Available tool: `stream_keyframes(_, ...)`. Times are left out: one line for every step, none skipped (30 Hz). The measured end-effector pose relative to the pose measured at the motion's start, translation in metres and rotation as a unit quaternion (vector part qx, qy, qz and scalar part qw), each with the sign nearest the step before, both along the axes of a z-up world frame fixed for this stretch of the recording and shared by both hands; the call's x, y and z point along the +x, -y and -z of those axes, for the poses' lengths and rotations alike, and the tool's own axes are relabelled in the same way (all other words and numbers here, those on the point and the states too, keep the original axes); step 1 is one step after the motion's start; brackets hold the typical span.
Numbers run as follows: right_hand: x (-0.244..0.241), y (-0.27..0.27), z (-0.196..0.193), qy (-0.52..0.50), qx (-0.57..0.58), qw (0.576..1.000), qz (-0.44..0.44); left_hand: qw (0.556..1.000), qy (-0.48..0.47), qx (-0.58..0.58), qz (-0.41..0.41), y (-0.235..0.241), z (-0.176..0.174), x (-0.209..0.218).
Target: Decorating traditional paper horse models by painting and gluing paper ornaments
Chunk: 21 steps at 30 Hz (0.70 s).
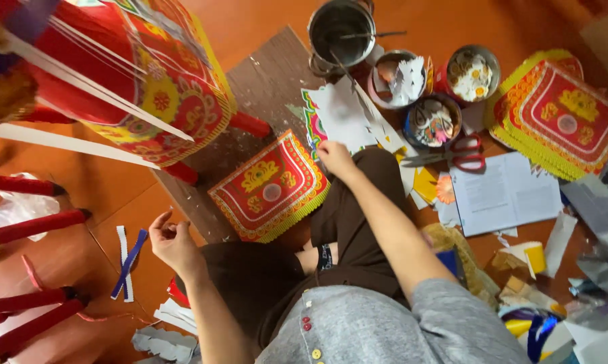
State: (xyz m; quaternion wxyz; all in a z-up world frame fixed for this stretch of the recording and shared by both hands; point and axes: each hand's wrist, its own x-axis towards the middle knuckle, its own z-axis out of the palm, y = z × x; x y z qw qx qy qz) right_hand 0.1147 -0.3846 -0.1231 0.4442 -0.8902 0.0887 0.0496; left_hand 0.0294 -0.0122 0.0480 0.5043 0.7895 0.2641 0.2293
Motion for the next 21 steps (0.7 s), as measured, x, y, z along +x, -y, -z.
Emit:
stream_keyframes(0.006,-0.004,0.019,-0.025,-0.056,0.998,-0.029,1.000,0.008,0.009,0.005,-0.003,-0.004,0.004)
stream_keyframes(0.010,-0.010,0.013,-0.013,-0.058,0.998,-0.036,1.000,0.020,0.008,-0.004,-0.002,-0.023,0.006)
stream_keyframes(0.013,-0.016,0.005,-0.046,-0.078,0.995,-0.027,0.998,0.041,-0.019,0.031,-0.002,-0.044,0.006)
stream_keyframes(0.021,-0.021,-0.003,-0.075,-0.100,0.992,-0.017,0.995,0.067,-0.045,0.066,-0.002,-0.064,0.010)
stream_keyframes(0.021,-0.024,-0.012,-0.058,-0.104,0.993,-0.024,0.994,0.083,-0.046,0.058,0.001,-0.084,0.012)
stream_keyframes(0.023,-0.026,-0.022,-0.110,-0.112,0.987,-0.037,0.988,0.113,-0.061,0.090,0.004,-0.105,0.014)
stream_keyframes(0.024,-0.028,-0.030,-0.161,-0.122,0.978,-0.050,0.979,0.142,-0.074,0.122,0.007,-0.125,0.015)
stream_keyframes(0.025,-0.029,-0.033,-0.144,-0.128,0.980,-0.057,0.978,0.160,-0.074,0.113,0.013,-0.149,0.019)
stream_keyframes(0.026,-0.030,-0.035,-0.172,-0.117,0.977,-0.034,0.979,0.157,-0.054,0.118,0.019,-0.174,0.022)
stream_keyframes(0.024,-0.032,-0.036,-0.202,-0.106,0.974,-0.012,0.980,0.152,-0.032,0.122,0.023,-0.198,0.020)
stream_keyframes(0.024,-0.029,-0.026,-0.187,-0.111,0.976,-0.022,0.979,0.167,-0.031,0.110,0.025,-0.207,0.026)
stream_keyframes(0.023,-0.026,-0.014,-0.154,-0.105,0.982,-0.007,0.973,0.187,-0.042,0.132,0.026,-0.215,0.031)
stream_keyframes(0.022,-0.025,-0.002,-0.122,-0.097,0.988,0.006,0.965,0.206,-0.051,0.155,0.025,-0.224,0.035)
stream_keyframes(0.020,-0.024,-0.004,-0.109,-0.100,0.989,-0.009,0.965,0.218,-0.047,0.139,0.020,-0.217,0.051)
stream_keyframes(0.019,-0.024,-0.007,-0.079,-0.066,0.994,0.023,0.948,0.262,-0.044,0.175,0.013,-0.211,0.068)
stream_keyframes(0.017,-0.023,-0.009,-0.051,-0.031,0.997,0.051,0.929,0.302,-0.038,0.209,0.005,-0.205,0.082)
stream_keyframes(0.018,-0.025,-0.013,-0.040,-0.033,0.998,0.032,0.930,0.312,-0.032,0.191,0.016,-0.215,0.087)
stream_keyframes(0.018,-0.027,-0.016,-0.058,0.003,0.997,0.053,0.910,0.328,-0.142,0.213,0.026,-0.224,0.092)
stream_keyframes(0.019,-0.027,-0.019,-0.076,0.039,0.994,0.073,0.876,0.341,-0.250,0.233,0.036,-0.234,0.099)
stream_keyframes(0.024,-0.032,-0.046,-0.065,0.035,0.996,0.057,0.874,0.355,-0.245,0.221,0.035,-0.240,0.100)
stream_keyframes(0.028,-0.037,-0.072,-0.043,0.165,0.983,0.071,0.877,0.338,-0.220,0.260,0.035,-0.247,0.102)
